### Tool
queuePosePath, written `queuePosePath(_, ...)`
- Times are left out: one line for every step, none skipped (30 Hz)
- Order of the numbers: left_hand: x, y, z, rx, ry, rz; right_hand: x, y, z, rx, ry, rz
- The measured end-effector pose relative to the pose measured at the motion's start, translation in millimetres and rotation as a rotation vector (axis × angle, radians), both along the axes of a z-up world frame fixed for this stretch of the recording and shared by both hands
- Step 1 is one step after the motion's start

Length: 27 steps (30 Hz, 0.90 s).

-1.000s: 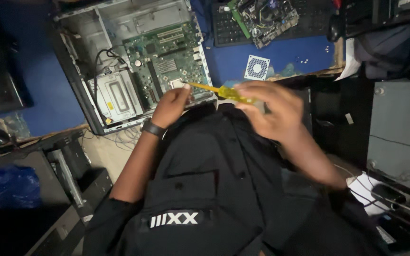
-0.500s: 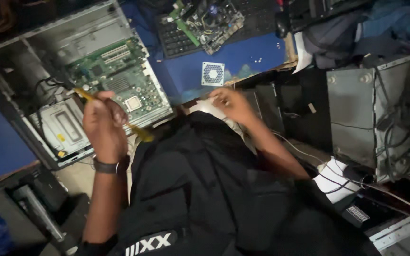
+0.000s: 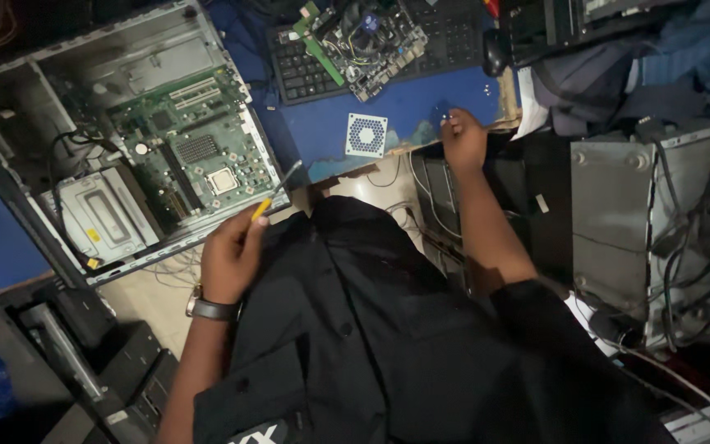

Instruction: The person uses a yellow screwdriver to remove screws from a power supply unit and then from a motherboard inside a computer case. The person places the removed screws on the table and continues to unscrew components within the case.

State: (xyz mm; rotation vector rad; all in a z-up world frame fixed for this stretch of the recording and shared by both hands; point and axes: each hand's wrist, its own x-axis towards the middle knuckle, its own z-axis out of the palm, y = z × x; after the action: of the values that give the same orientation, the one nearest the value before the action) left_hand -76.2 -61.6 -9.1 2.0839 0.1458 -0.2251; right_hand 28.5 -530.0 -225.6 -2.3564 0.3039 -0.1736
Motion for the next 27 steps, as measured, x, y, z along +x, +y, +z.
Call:
queuePosePath(0.0, -1.0, 0.8, 0.034, 0.063, 0.007, 3.4, 0.1, 0.3, -0.078, -0.016, 0.015)
queuePosePath(0.2, -2.4, 1.4, 0.067, 0.126, 0.014, 6.7, 0.1, 0.1, -0.156, -0.034, 0.030)
queuePosePath(0.5, -3.6, 1.9, 0.056, 0.102, 0.012, 8.9, -0.4, -0.4, -0.209, -0.039, 0.042)
queuePosePath(0.8, -4.5, 2.2, 0.045, 0.079, 0.010, 10.9, -0.8, -1.4, -0.262, -0.045, 0.055)
queuePosePath(1.2, -4.9, 2.6, 0.034, 0.055, 0.008, 11.4, -0.5, -2.9, -0.314, -0.051, 0.066)
queuePosePath(1.9, -5.3, 2.7, 0.052, 0.060, 0.001, 11.5, 0.3, -4.5, -0.341, -0.022, 0.068)
queuePosePath(3.5, -6.6, 2.2, 0.068, 0.065, -0.005, 12.0, 0.0, -5.2, -0.368, 0.006, 0.071)
queuePosePath(4.7, -7.4, 2.0, 0.085, 0.071, -0.011, 12.3, 0.1, -5.4, -0.396, 0.034, 0.073)
queuePosePath(6.3, -8.8, 1.7, 0.085, 0.012, -0.024, 13.7, 0.5, -4.0, -0.389, 0.017, 0.086)
queuePosePath(8.1, -10.4, 1.5, 0.085, -0.047, -0.038, 13.9, 1.1, -1.6, -0.381, 0.001, 0.098)
queuePosePath(8.6, -11.0, 2.1, 0.087, -0.104, -0.051, 12.6, 2.8, 1.2, -0.372, -0.013, 0.112)
queuePosePath(9.2, -12.2, 2.8, 0.105, -0.078, -0.054, 12.1, 5.5, 5.8, -0.334, -0.048, 0.092)
queuePosePath(9.6, -13.8, 3.9, 0.126, -0.050, -0.057, 11.2, 10.9, 11.7, -0.291, -0.080, 0.073)
queuePosePath(10.2, -14.6, 5.3, 0.147, -0.022, -0.059, 10.5, 18.8, 18.8, -0.249, -0.112, 0.054)
queuePosePath(11.4, -15.1, 6.5, 0.149, -0.045, -0.076, 14.3, 30.5, 26.4, -0.015, -0.134, 0.044)
queuePosePath(13.0, -15.3, 7.4, 0.152, -0.068, -0.092, 18.3, 44.5, 35.3, 0.219, -0.152, 0.034)
queuePosePath(12.5, -15.6, 8.8, 0.154, -0.084, -0.113, 17.3, 57.7, 47.0, 0.452, -0.158, 0.019)
queuePosePath(13.3, -16.4, 9.2, 0.172, -0.078, -0.124, 16.6, 71.2, 60.0, 0.680, -0.064, 0.063)
queuePosePath(15.2, -16.7, 9.1, 0.189, -0.074, -0.141, 13.6, 86.1, 74.0, 0.905, 0.032, 0.102)
queuePosePath(15.3, -17.0, 9.7, 0.206, -0.069, -0.158, 6.3, 100.5, 89.4, 0.918, 0.114, 0.163)
queuePosePath(17.0, -17.5, 9.9, 0.213, -0.064, -0.165, 0.1, 113.8, 105.2, 0.927, 0.185, 0.220)
queuePosePath(18.6, -18.0, 10.1, 0.220, -0.058, -0.172, -1.7, 126.4, 119.4, 1.020, 0.215, 0.291)
queuePosePath(19.1, -18.6, 10.4, 0.225, -0.052, -0.179, -2.6, 137.2, 132.8, 1.111, 0.246, 0.362)
queuePosePath(19.5, -18.6, 10.6, 0.226, -0.056, -0.180, -3.6, 146.7, 144.6, 1.201, 0.278, 0.434)
queuePosePath(19.0, -17.8, 11.0, 0.227, -0.060, -0.179, -4.8, 155.4, 154.6, 1.213, 0.311, 0.443)
queuePosePath(18.5, -16.9, 11.3, 0.229, -0.063, -0.178, -6.1, 162.7, 162.7, 1.225, 0.344, 0.451)
queuePosePath(18.2, -15.9, 11.6, 0.228, -0.065, -0.177, -6.8, 168.4, 168.7, 1.236, 0.377, 0.459)
